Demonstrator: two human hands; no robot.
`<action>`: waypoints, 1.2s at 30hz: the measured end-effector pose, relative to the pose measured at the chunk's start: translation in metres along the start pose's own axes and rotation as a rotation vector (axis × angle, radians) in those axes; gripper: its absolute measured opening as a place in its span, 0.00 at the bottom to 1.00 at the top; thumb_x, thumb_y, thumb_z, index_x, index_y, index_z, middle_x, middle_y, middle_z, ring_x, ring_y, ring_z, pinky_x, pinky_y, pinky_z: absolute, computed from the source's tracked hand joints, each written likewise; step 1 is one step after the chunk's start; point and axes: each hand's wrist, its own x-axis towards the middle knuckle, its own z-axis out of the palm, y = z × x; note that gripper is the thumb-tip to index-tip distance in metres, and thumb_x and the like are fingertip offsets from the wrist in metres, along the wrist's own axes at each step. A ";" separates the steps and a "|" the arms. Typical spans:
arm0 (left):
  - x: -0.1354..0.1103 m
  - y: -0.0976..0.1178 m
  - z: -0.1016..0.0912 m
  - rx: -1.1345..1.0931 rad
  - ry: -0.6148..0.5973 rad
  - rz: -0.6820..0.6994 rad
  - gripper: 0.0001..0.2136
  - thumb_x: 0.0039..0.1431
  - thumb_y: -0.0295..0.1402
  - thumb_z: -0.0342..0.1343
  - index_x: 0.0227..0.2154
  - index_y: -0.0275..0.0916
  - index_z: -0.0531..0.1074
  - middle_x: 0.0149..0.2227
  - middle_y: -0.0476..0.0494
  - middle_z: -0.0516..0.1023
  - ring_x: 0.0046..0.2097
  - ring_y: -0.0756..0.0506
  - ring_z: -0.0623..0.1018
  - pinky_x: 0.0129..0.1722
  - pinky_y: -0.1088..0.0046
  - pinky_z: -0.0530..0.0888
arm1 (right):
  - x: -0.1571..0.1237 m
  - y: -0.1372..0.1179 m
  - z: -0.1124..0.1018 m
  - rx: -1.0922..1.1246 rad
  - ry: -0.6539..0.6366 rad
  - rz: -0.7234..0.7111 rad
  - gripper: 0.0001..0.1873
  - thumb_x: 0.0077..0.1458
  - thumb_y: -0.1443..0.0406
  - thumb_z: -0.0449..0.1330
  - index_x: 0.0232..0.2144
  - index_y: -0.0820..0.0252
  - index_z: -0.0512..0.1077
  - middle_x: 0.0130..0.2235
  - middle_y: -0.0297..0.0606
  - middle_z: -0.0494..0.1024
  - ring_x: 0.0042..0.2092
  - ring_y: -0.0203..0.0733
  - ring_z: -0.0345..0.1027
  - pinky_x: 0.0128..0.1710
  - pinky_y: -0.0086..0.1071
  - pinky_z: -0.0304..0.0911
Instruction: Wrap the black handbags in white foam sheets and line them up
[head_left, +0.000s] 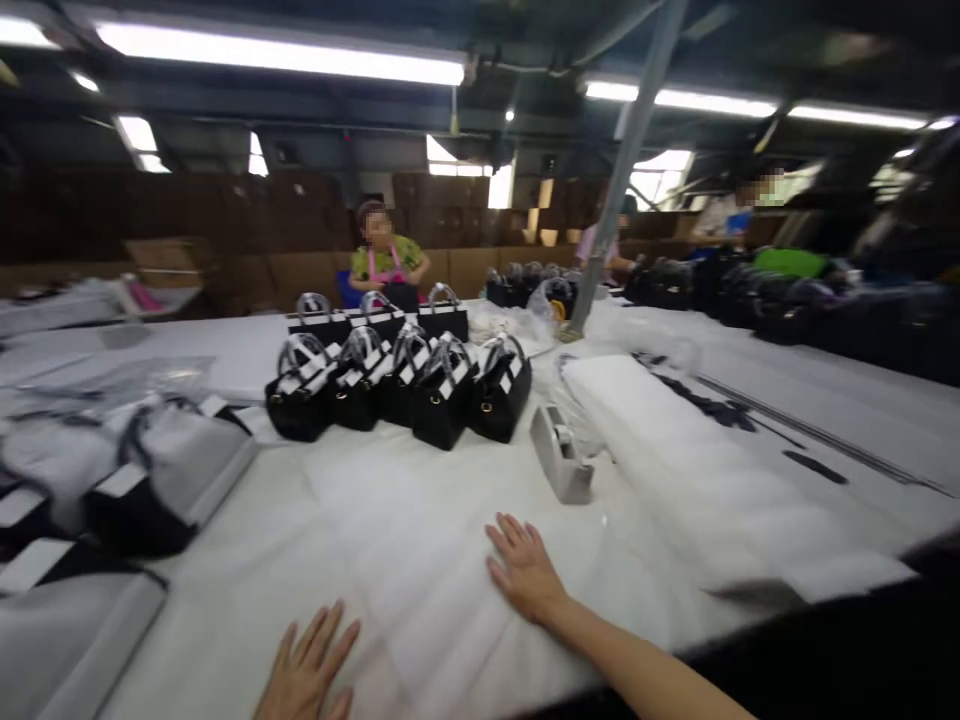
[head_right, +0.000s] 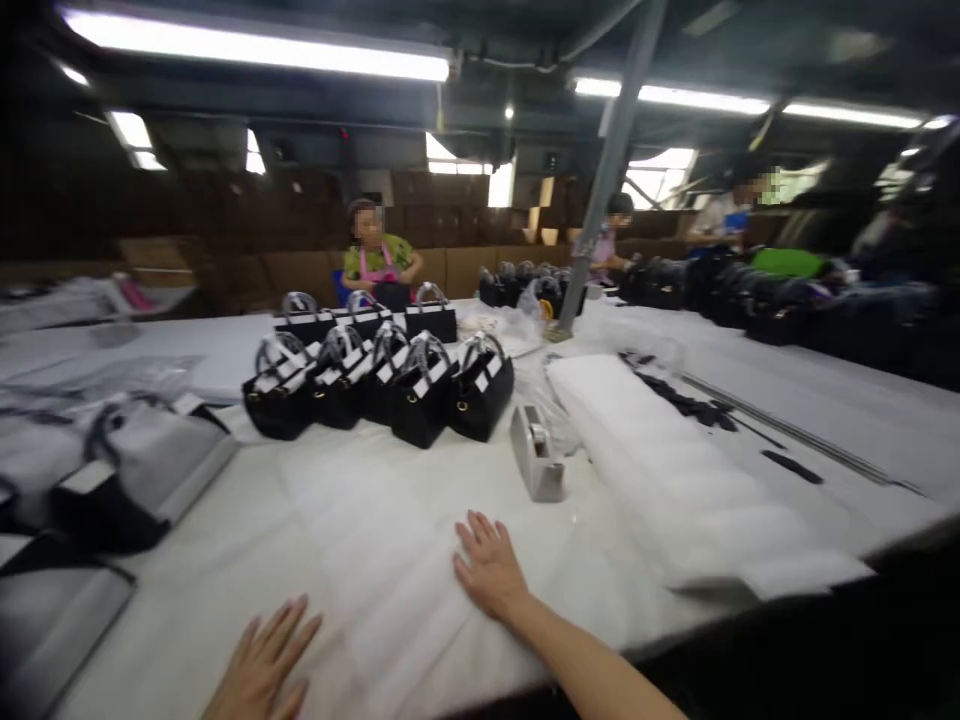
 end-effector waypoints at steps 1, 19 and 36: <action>-0.005 0.001 -0.003 -0.018 -0.017 0.003 0.28 0.57 0.40 0.51 0.60 0.59 0.54 0.64 0.48 0.58 0.62 0.37 0.62 0.56 0.48 0.63 | 0.000 0.001 0.001 -0.020 0.005 -0.014 0.28 0.60 0.57 0.48 0.60 0.56 0.60 0.66 0.44 0.53 0.66 0.49 0.42 0.63 0.49 0.34; -0.007 0.035 -0.026 -0.238 -0.080 -0.209 0.26 0.59 0.40 0.48 0.61 0.52 0.56 0.65 0.42 0.53 0.65 0.36 0.56 0.61 0.44 0.53 | 0.028 -0.036 -0.002 0.077 0.005 0.135 0.27 0.59 0.60 0.46 0.56 0.69 0.64 0.54 0.52 0.70 0.56 0.49 0.63 0.57 0.36 0.53; 0.136 -0.125 -0.042 -0.419 0.609 -0.676 0.27 0.59 0.47 0.47 0.57 0.36 0.61 0.55 0.37 0.70 0.58 0.38 0.67 0.57 0.58 0.67 | 0.104 -0.105 0.044 0.371 -0.079 0.264 0.10 0.49 0.61 0.58 0.31 0.62 0.75 0.36 0.42 0.80 0.40 0.48 0.74 0.38 0.31 0.64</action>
